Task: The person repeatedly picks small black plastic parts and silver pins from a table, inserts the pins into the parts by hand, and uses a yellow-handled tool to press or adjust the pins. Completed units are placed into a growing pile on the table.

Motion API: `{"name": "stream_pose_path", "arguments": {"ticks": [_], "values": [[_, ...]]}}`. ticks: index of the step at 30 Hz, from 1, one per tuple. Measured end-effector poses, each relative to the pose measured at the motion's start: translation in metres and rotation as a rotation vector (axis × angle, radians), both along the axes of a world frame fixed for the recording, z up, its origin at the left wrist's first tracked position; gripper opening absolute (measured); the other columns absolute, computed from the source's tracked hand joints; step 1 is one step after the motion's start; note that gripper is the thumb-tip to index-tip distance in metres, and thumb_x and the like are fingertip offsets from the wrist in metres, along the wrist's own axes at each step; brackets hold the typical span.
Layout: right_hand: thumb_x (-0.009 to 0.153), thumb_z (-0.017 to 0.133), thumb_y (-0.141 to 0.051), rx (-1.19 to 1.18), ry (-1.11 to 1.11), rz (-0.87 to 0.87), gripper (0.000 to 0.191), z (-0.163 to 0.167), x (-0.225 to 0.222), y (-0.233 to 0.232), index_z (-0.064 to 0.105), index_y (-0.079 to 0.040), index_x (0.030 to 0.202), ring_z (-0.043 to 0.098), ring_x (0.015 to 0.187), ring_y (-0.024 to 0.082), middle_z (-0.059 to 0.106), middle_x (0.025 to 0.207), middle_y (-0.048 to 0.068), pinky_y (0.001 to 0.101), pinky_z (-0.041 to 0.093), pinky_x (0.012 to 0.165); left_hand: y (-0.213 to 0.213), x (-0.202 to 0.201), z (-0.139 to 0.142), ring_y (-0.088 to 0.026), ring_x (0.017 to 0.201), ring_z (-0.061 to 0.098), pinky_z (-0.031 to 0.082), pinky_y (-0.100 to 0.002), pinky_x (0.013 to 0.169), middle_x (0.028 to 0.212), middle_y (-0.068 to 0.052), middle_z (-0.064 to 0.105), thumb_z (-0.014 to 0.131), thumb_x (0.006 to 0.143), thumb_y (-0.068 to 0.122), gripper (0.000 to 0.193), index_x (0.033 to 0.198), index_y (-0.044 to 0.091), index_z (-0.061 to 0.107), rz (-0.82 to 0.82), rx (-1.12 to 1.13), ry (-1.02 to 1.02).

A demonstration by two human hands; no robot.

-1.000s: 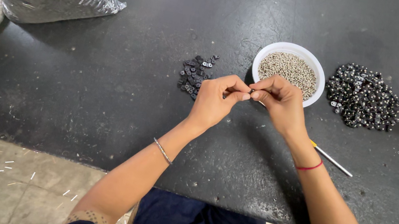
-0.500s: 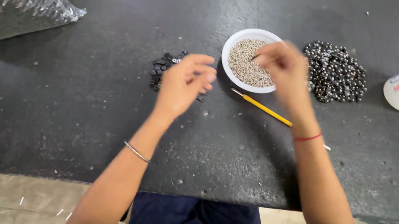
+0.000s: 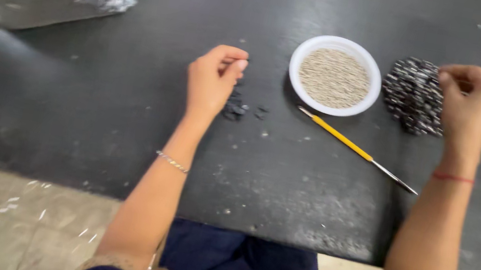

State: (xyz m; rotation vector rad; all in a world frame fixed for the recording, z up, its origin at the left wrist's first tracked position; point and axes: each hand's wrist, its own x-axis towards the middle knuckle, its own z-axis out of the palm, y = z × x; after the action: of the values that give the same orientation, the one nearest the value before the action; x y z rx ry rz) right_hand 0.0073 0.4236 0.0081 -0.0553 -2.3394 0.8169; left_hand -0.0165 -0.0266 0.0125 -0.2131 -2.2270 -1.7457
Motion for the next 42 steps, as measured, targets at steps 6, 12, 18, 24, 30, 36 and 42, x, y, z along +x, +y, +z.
{"name": "stream_pose_path", "arguments": {"ticks": [6, 12, 18, 24, 30, 36, 42], "values": [[0.099, 0.075, 0.001, 0.0, -0.04, 0.083, 0.009, 0.01, 0.0, -0.053, 0.078, -0.001, 0.108, 0.069, 0.087, 0.013, 0.075, 0.099, 0.01, 0.0273, 0.053, 0.079, -0.022, -0.004, -0.009, -0.023, 0.081, 0.075, 0.056, -0.035, 0.072, 0.089, -0.007, 0.074, 0.078, 0.084, 0.01, 0.009, 0.093, 0.009, 0.077, 0.072, -0.34, 0.089], [0.098, 0.073, 0.002, 0.023, -0.065, 0.147, 0.011, 0.018, 0.004, -0.083, 0.077, -0.001, 0.108, 0.07, 0.088, 0.014, 0.074, 0.103, 0.011, 0.0273, 0.053, 0.079, -0.033, -0.006, -0.014, -0.029, 0.082, 0.072, 0.054, -0.042, 0.072, 0.087, -0.008, 0.071, 0.081, 0.078, 0.012, 0.01, 0.085, 0.008, 0.076, 0.137, -0.483, -0.007], [0.099, 0.073, 0.002, 0.062, -0.11, 0.164, 0.01, 0.017, 0.004, -0.094, 0.078, -0.001, 0.108, 0.069, 0.084, 0.017, 0.074, 0.094, 0.012, 0.0292, 0.053, 0.077, -0.038, -0.003, -0.016, -0.031, 0.084, 0.072, 0.055, -0.043, 0.075, 0.086, -0.011, 0.072, 0.087, 0.072, 0.016, 0.017, 0.083, 0.008, 0.076, 0.081, -0.564, -0.186], [0.099, 0.074, 0.0, 0.067, -0.078, 0.223, 0.008, 0.022, 0.006, -0.112, 0.077, 0.0, 0.107, 0.07, 0.084, 0.015, 0.074, 0.094, 0.012, 0.0273, 0.053, 0.078, -0.036, -0.001, -0.022, -0.03, 0.086, 0.073, 0.056, -0.043, 0.073, 0.09, -0.01, 0.073, 0.086, 0.07, 0.01, 0.018, 0.084, 0.007, 0.075, 0.033, -0.615, -0.073], [0.104, 0.072, -0.007, -0.205, -0.226, 0.282, 0.013, 0.047, 0.022, -0.127, 0.076, -0.001, 0.115, 0.062, 0.081, 0.01, 0.072, 0.093, 0.006, 0.0249, 0.048, 0.07, -0.036, -0.004, -0.017, -0.032, 0.086, 0.072, 0.056, -0.044, 0.073, 0.088, -0.009, 0.075, 0.075, 0.083, 0.009, 0.004, 0.086, 0.012, 0.077, 0.07, -0.593, -0.045], [0.089, 0.069, -0.048, -0.994, -1.41, 1.138, 0.061, 0.053, 0.176, -0.132, 0.074, 0.006, 0.115, 0.078, 0.099, 0.034, 0.079, 0.107, 0.024, 0.0479, 0.066, 0.085, -0.06, -0.004, 0.008, -0.031, 0.08, 0.074, 0.055, -0.042, 0.068, 0.085, -0.007, 0.076, 0.074, 0.087, 0.017, 0.005, 0.092, 0.013, 0.073, 0.27, -0.381, -0.033], [0.09, 0.069, -0.047, -0.28, -1.643, 1.052, 0.058, 0.02, 0.151, -0.137, 0.075, 0.004, 0.116, 0.078, 0.099, 0.032, 0.079, 0.109, 0.022, 0.0464, 0.065, 0.085, -0.063, 0.0, 0.018, -0.027, 0.077, 0.074, 0.055, -0.039, 0.067, 0.084, -0.005, 0.077, 0.075, 0.087, 0.019, 0.007, 0.092, 0.014, 0.073, 0.261, -0.314, 0.011]]}}
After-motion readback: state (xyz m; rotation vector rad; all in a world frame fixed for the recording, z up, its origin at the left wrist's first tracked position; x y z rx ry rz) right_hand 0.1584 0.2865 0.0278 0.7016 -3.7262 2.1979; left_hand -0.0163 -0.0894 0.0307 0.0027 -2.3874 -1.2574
